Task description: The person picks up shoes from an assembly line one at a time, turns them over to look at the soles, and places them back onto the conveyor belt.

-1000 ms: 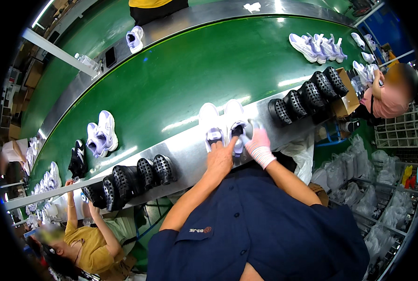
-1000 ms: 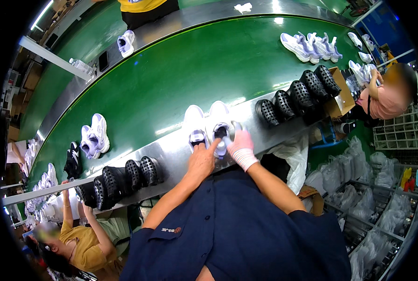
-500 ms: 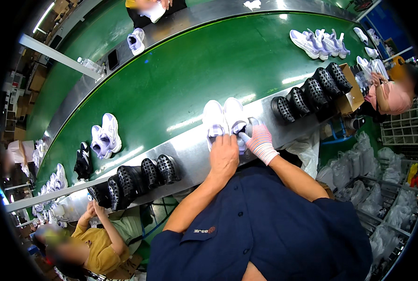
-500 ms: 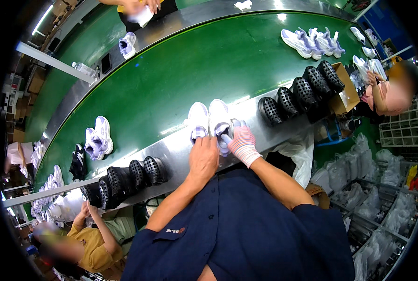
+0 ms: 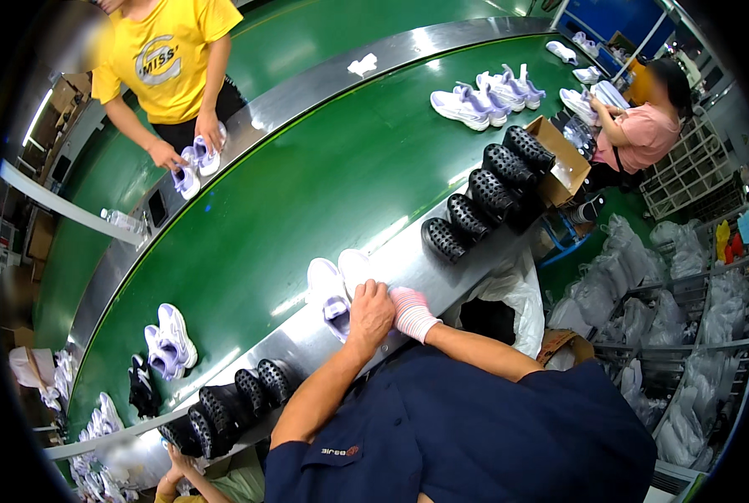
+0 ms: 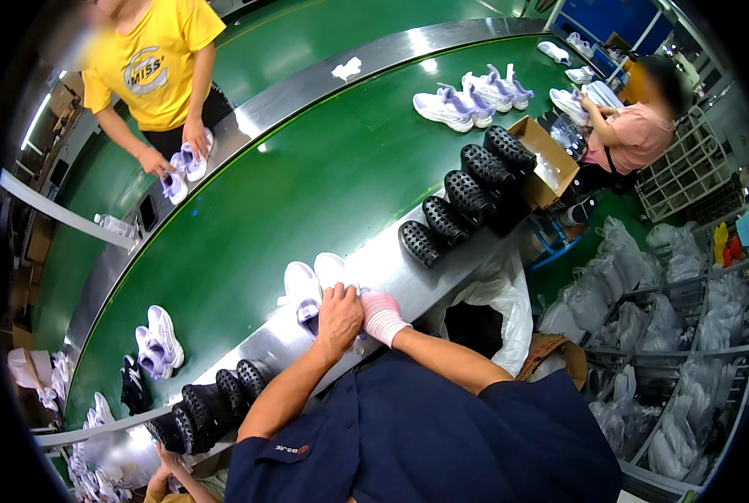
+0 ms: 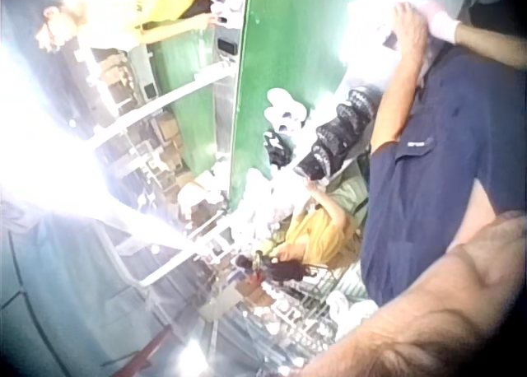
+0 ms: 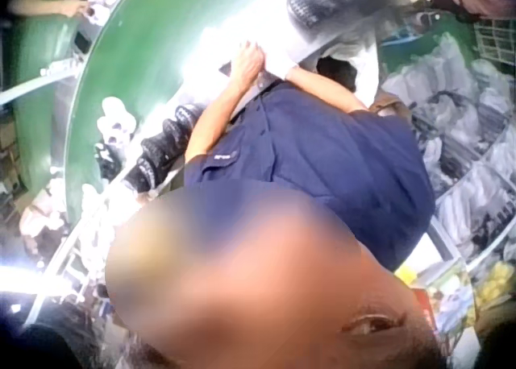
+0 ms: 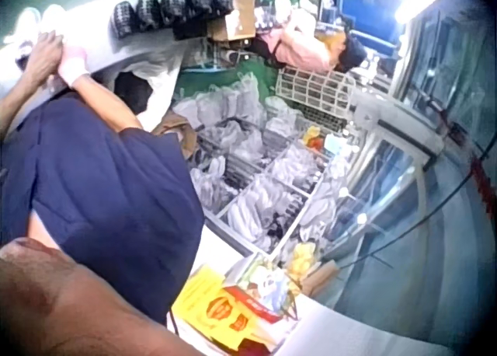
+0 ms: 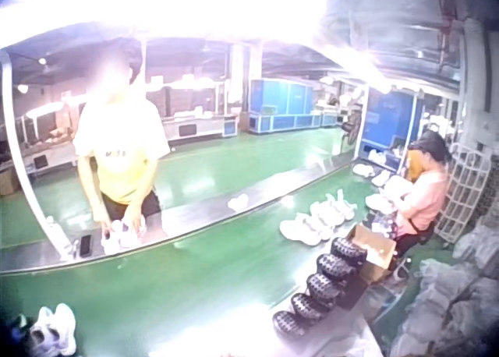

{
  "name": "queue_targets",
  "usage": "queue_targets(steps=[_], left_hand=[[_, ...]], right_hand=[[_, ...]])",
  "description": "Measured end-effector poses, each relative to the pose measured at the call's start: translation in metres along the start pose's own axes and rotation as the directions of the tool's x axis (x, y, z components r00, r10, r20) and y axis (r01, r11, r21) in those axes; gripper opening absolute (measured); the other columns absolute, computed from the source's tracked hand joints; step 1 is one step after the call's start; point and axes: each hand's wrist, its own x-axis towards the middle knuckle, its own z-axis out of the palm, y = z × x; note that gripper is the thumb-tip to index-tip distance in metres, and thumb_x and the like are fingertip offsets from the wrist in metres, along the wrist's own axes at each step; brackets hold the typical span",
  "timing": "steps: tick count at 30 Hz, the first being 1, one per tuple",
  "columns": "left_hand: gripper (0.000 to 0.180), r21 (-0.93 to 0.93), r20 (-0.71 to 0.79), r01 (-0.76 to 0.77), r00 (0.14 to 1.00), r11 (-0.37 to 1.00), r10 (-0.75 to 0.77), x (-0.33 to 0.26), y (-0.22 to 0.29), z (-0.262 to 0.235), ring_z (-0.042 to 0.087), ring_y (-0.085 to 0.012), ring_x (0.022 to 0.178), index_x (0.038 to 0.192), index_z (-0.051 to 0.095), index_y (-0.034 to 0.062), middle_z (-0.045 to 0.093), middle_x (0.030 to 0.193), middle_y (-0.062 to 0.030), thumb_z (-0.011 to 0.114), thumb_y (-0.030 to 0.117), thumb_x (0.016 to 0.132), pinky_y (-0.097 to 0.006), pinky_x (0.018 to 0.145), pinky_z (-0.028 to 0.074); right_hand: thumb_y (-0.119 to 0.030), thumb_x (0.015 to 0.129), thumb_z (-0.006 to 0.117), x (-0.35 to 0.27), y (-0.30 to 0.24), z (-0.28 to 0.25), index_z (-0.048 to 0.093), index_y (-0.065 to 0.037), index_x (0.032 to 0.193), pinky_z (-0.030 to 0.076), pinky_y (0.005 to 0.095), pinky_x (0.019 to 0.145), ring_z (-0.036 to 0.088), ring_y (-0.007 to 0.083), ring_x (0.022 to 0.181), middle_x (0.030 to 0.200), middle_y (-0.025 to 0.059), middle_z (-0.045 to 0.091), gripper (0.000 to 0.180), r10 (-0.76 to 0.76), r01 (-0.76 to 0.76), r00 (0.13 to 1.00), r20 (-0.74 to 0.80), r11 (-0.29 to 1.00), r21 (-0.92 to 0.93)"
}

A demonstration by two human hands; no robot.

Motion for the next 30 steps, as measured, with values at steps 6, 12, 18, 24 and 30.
queue_targets(steps=[6, 12, 18, 24, 30], left_hand=[[0.038, -0.272, 0.036, 0.378, 0.923, 0.885, -0.384, -0.066, 0.024, -0.040, 0.057, -0.0327, 0.098, 0.117, 0.066, 0.0098, 0.060, 0.100, -0.0143, 0.073, 0.015, 0.080, -0.045, 0.079, 0.046], [0.067, -0.226, 0.130, 0.385, 0.922, 0.895, -0.364, -0.091, 0.024, -0.025, 0.053, -0.0405, 0.112, 0.138, 0.060, 0.0170, 0.062, 0.108, -0.0207, 0.083, 0.028, 0.076, -0.050, 0.083, 0.046], [0.053, -0.278, 0.425, 0.592, 0.782, 0.757, -0.455, -0.075, 0.026, 0.002, 0.060, -0.0442, 0.094, 0.123, 0.069, 0.0085, 0.063, 0.097, -0.0301, 0.083, 0.028, 0.075, -0.052, 0.077, 0.051], [0.036, -0.170, 0.298, 0.567, 0.809, 0.806, -0.506, -0.054, -0.020, 0.018, 0.059, -0.0408, 0.094, 0.109, 0.073, 0.0075, 0.062, 0.096, -0.0245, 0.079, 0.016, 0.074, -0.051, 0.078, 0.053], [0.056, -0.069, 0.170, 0.598, 0.796, 0.799, -0.581, 0.021, -0.134, 0.036, 0.057, -0.0387, 0.106, 0.131, 0.062, 0.0155, 0.060, 0.109, -0.0205, 0.081, 0.020, 0.079, -0.052, 0.082, 0.054]], right_hand=[[-0.027, 0.089, 0.065, -0.015, 0.008, -0.005, 0.071, -0.003, 0.102, 0.055, 0.0477, 0.090, 0.069, 0.0400, 0.103, 0.106, 0.0219, 0.071, 0.028, 0.095, -0.096, 0.995, 0.030, 0.995, 0.032], [-0.022, 0.088, 0.064, -0.012, -0.032, -0.023, 0.073, -0.002, 0.104, 0.056, 0.0478, 0.090, 0.069, 0.0397, 0.105, 0.109, 0.0249, 0.070, 0.027, 0.002, 0.000, 0.989, 0.148, 1.000, -0.019], [-0.024, 0.091, 0.063, -0.003, -0.023, -0.016, 0.071, 0.000, 0.102, 0.055, 0.0473, 0.090, 0.067, 0.0429, 0.104, 0.106, 0.0265, 0.070, 0.028, -0.077, 0.070, 0.990, 0.118, 0.996, 0.058], [-0.037, 0.093, 0.063, -0.004, -0.013, -0.100, 0.067, -0.001, 0.120, 0.054, 0.0461, 0.092, 0.067, 0.0424, 0.105, 0.110, 0.0258, 0.071, 0.046, -0.218, 0.179, 0.938, 0.270, 0.970, 0.163], [-0.051, 0.094, 0.061, 0.061, 0.014, -0.234, 0.069, -0.003, 0.123, 0.052, 0.0437, 0.100, 0.067, 0.0386, 0.112, 0.117, 0.0247, 0.070, 0.057, -0.326, 0.325, 0.937, 0.127, 0.945, 0.026]])
